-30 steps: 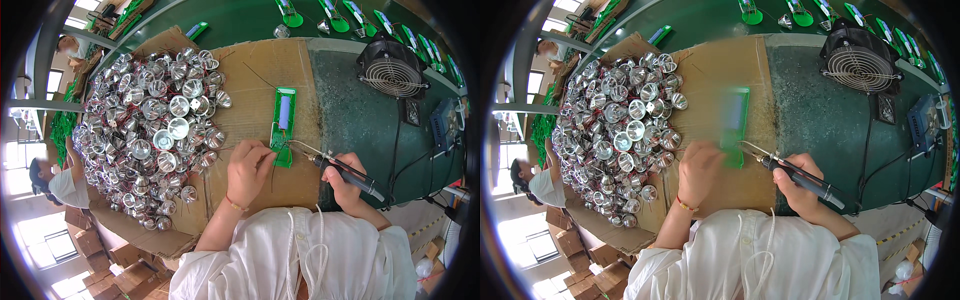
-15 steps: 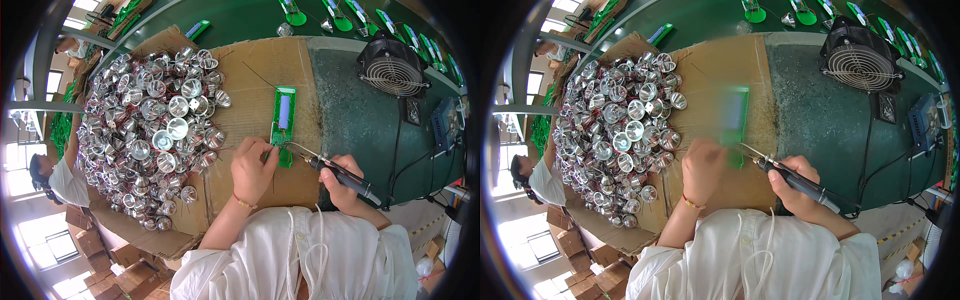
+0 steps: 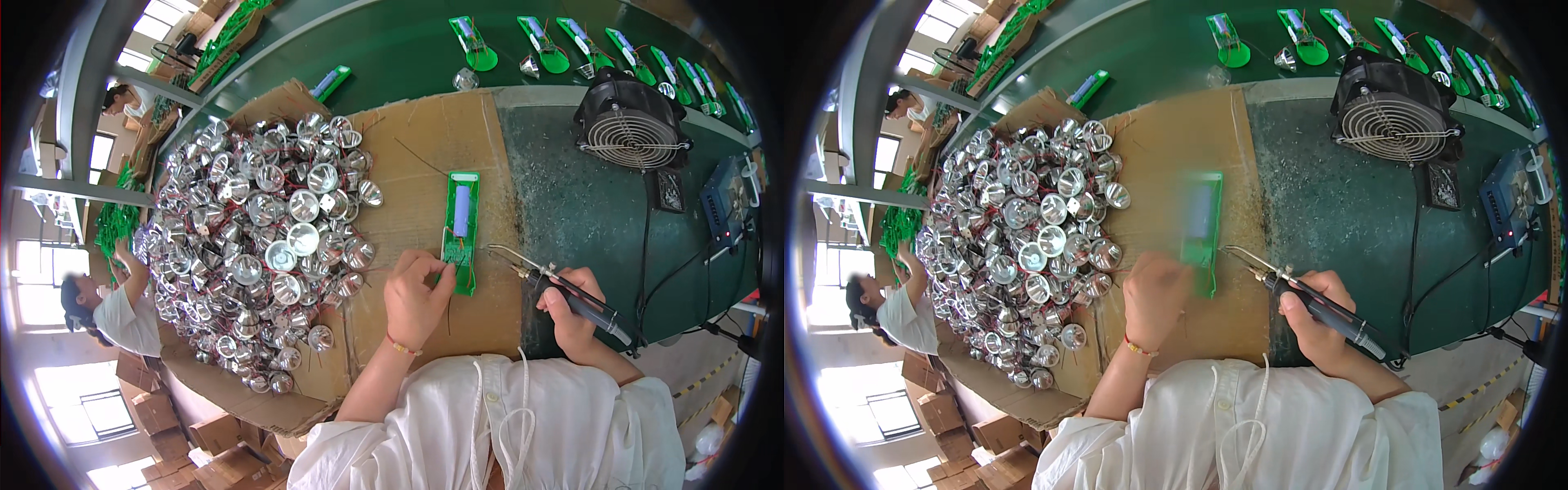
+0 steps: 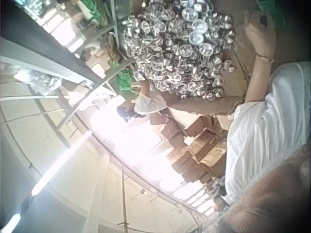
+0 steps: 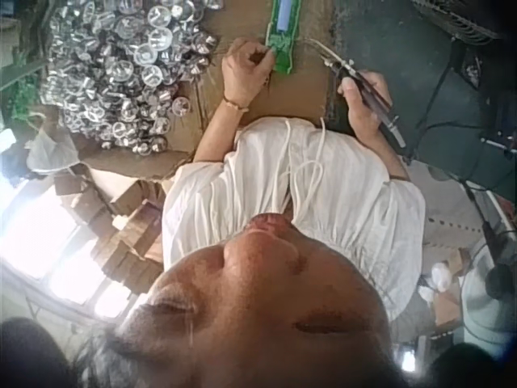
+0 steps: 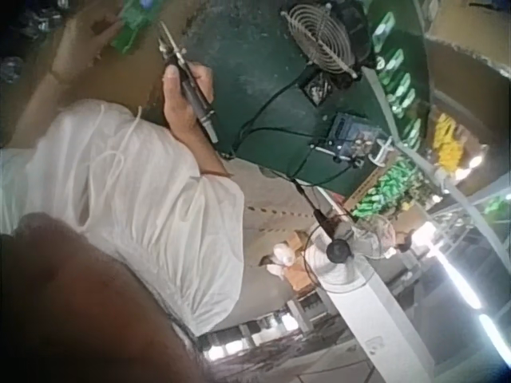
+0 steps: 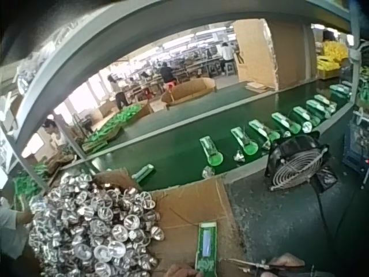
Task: The person solders wires to an LED circuit board with a soldering iron, then assembles the plastic housing and reflectors for LED lights by hand.
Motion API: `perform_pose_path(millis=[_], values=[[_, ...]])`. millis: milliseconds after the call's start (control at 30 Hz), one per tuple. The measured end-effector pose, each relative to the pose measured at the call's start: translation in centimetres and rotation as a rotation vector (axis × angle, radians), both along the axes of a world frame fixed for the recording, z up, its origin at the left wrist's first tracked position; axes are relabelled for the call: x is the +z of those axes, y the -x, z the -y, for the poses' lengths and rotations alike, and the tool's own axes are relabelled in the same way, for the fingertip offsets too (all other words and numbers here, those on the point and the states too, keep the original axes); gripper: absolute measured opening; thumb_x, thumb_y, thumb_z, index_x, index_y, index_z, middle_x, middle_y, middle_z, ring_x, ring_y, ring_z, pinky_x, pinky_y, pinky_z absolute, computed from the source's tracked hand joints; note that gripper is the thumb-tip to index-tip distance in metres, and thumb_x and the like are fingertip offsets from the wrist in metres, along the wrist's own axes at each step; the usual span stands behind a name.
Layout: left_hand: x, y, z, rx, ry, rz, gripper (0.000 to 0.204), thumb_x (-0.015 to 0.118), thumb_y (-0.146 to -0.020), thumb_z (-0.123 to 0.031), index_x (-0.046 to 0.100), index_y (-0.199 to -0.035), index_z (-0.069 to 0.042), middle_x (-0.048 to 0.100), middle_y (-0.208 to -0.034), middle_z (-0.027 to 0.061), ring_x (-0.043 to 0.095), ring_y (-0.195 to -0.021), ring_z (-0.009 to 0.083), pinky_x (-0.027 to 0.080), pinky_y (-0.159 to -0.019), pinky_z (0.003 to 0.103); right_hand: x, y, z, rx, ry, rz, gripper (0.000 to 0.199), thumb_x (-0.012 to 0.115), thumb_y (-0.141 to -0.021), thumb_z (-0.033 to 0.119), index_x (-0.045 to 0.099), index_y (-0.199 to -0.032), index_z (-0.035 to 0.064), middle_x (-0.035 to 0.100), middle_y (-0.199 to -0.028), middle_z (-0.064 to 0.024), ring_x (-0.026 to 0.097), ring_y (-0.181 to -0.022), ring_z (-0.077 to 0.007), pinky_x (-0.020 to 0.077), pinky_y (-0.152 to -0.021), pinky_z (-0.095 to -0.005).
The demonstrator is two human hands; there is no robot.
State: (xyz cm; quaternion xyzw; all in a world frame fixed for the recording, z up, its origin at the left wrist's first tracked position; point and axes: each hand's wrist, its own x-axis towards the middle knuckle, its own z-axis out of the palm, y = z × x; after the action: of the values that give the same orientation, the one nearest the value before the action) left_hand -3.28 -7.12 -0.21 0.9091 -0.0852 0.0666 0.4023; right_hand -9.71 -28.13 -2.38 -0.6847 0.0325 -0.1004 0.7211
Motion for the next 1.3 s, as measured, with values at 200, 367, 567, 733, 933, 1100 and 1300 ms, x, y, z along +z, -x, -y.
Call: perform_pose_path(millis=[200,367,567,733,933,1100,1300], values=[[0.5,-0.3,-0.6,0.183,0.332,-0.197,0.014,0.065,-0.078,-0.011,0.059,-0.085,0.0,0.064,-0.073,0.0094,0.062,-0.061,0.0125,0.047,-0.051,0.023,-0.1,-0.6,2.8,-0.145,0.008,0.081,0.015,0.057,-0.08,0.006,0.046,-0.086,-0.0013,0.054,-0.069,-0.009,0.053,-0.058,-0.011,0.0433,-0.053,-0.0227],[1.3,-2.2,-1.1,-0.244,-0.261,-0.192,0.013,0.06,-0.074,-0.013,0.061,-0.069,-0.001,0.062,-0.06,0.0098,0.061,-0.052,0.0176,0.048,-0.051,0.028,-1.1,-1.8,4.3,-0.255,-0.028,0.009,0.013,0.056,-0.082,0.006,0.047,-0.087,-0.0013,0.055,-0.067,-0.0076,0.053,-0.056,-0.0105,0.0437,-0.051,-0.0227],[1.1,-18.5,1.6,-0.235,-0.372,0.04,0.016,0.057,-0.071,-0.015,0.063,-0.066,-0.001,0.061,-0.061,0.0135,0.061,-0.057,0.0274,0.048,-0.056,0.033,-0.9,-2.4,4.1,-0.263,-0.08,-0.11,0.012,0.059,-0.079,0.003,0.049,-0.085,0.0004,0.056,-0.065,-0.0064,0.053,-0.055,-0.0096,0.0435,-0.051,-0.0225],[-0.9,-29.4,2.4,0.001,-0.408,0.041,0.02,0.057,-0.074,-0.021,0.065,-0.075,-0.002,0.063,-0.069,0.0152,0.062,-0.067,0.0297,0.049,-0.065,0.036,-1.9,-2.0,3.9,-0.232,-0.001,-0.147,0.014,0.062,-0.077,0.005,0.05,-0.083,0.0015,0.058,-0.062,-0.0051,0.055,-0.055,-0.0097,0.0439,-0.051,-0.0239],[-0.2,-35.3,0.5,0.307,-0.649,0.25,0.054,0.056,-0.074,-0.014,0.038,-0.125,-0.013,0.04,-0.126,0.0161,0.041,-0.114,0.0342,0.037,-0.089,0.046,-2.7,-1.9,4.4,-0.266,0.001,-0.118,0.018,0.064,-0.076,0.008,0.048,-0.084,0.0017,0.059,-0.063,-0.0072,0.056,-0.054,-0.0117,0.0442,-0.051,-0.0257],[0.0,-37.0,-4.3,0.335,-1.133,-0.34,0.075,0.056,-0.076,-0.017,0.014,-0.138,-0.019,0.037,-0.132,0.0153,0.04,-0.119,0.031,0.029,-0.096,0.049,-2.4,-1.3,4.4,-0.25,-0.046,-0.143,0.02,0.062,-0.077,0.008,0.046,-0.087,0.0007,0.058,-0.064,-0.0078,0.056,-0.056,-0.0114,0.045,-0.053,-0.0251],[4.6,-36.2,-2.7,0.026,-0.882,-0.039,0.086,0.066,-0.071,-0.036,0.016,-0.135,-0.007,0.048,-0.117,0.0219,0.053,-0.101,0.0373,0.045,-0.083,0.041,-2.5,-2.2,4.0,-0.228,-0.068,-0.132,0.016,0.061,-0.077,0.004,0.047,-0.085,0.001,0.057,-0.066,-0.0072,0.055,-0.057,-0.0107,0.0453,-0.053,-0.0252]])
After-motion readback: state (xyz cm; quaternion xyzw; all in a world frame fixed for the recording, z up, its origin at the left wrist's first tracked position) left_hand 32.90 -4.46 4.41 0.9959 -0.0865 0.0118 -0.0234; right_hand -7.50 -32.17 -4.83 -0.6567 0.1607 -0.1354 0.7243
